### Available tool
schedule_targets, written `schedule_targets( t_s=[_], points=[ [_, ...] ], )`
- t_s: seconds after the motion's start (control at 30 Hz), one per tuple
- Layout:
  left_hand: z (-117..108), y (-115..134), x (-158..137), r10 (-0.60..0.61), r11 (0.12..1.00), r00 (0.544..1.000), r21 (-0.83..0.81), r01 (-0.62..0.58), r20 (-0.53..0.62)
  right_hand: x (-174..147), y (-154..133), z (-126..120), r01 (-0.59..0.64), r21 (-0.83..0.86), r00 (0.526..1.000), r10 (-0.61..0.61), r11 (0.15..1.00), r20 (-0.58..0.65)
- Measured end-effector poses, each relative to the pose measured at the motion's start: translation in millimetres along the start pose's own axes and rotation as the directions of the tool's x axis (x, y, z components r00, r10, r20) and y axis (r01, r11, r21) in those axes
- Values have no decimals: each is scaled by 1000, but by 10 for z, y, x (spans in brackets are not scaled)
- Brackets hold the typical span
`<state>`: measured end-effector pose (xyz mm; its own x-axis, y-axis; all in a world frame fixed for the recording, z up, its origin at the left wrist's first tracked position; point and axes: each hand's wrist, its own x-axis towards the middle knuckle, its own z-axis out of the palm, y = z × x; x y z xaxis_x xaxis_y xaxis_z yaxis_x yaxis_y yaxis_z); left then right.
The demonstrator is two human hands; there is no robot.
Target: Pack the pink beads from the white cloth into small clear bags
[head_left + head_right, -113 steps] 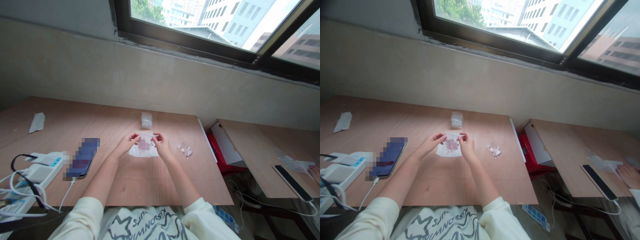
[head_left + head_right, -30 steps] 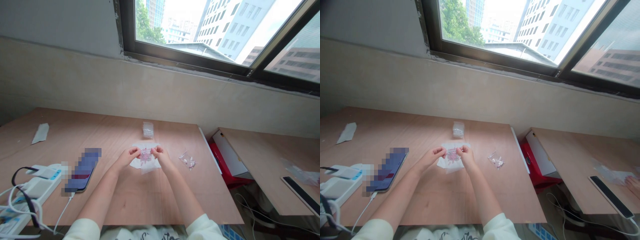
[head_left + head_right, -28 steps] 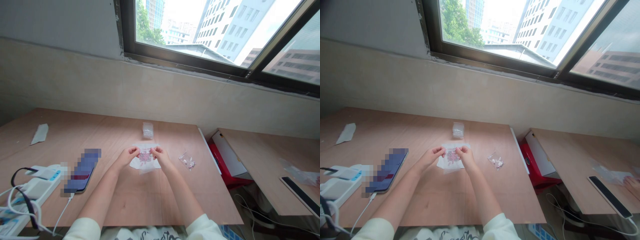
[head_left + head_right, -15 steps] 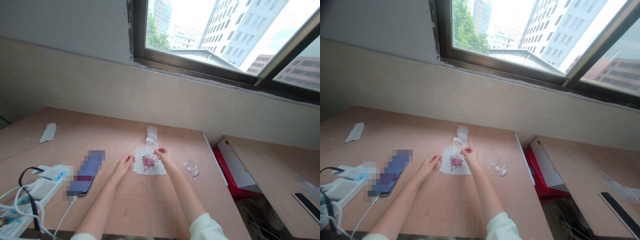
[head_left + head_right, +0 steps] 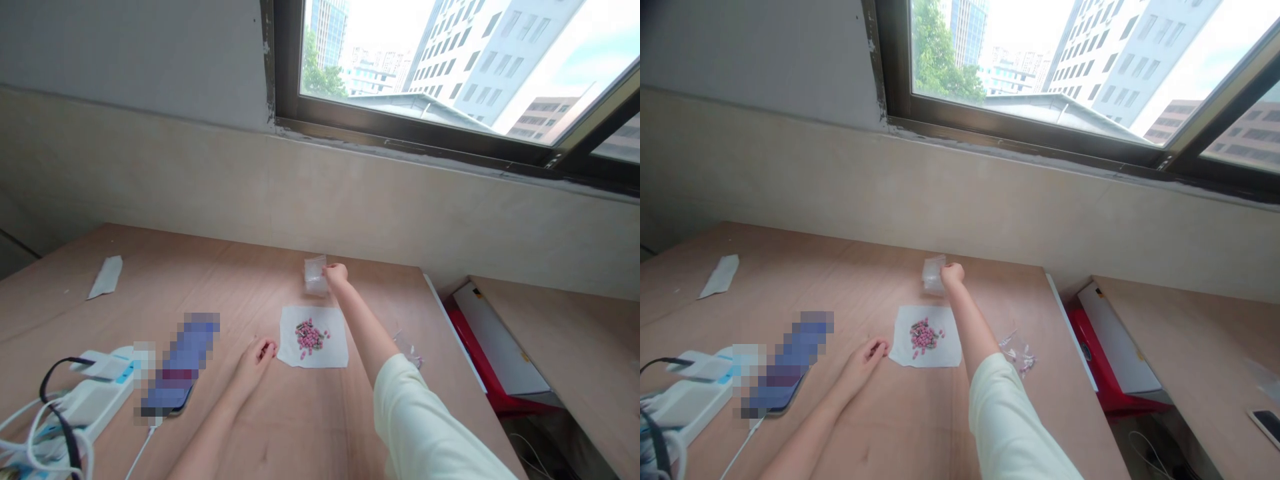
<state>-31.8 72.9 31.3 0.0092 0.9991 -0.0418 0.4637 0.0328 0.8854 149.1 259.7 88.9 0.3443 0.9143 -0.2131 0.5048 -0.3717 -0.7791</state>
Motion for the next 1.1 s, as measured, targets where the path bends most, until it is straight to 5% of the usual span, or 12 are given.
schedule_targets(
  t_s=[0.2, 0.4, 0.53, 0.67, 0.77, 0.97, 1.1],
  points=[
    [28, -46, 8, 14, 996, 1000, 85, -12, -22, -74, 45, 37, 22, -160, 999, -29, 987, -43],
    [30, -70, 3, 2, 1000, 999, -6, -2, -33, -303, 107, -125, 110, -228, 983, -140, 967, -119],
    [30, -56, -6, -28, 998, 999, -56, 26, -42, -724, 554, -483, 230, -323, 914, -318, 918, -254],
    [40, -49, -7, -66, 997, 997, -42, 64, -33, -1185, 1213, -805, -5, -549, 912, -222, 836, -345],
    [44, -23, -8, -51, 998, 998, -34, 50, -36, -1348, 1590, -927, -52, -608, 920, -199, 792, -338],
    [17, 37, -2, -112, 980, 993, -168, 106, -27, -1331, 1751, -1076, 74, -532, 905, -281, 843, -321],
    [-12, 54, 67, -174, 956, 984, -247, 160, -34, -1345, 1504, -1153, 128, -161, 904, -181, 979, -387]
  ],
)
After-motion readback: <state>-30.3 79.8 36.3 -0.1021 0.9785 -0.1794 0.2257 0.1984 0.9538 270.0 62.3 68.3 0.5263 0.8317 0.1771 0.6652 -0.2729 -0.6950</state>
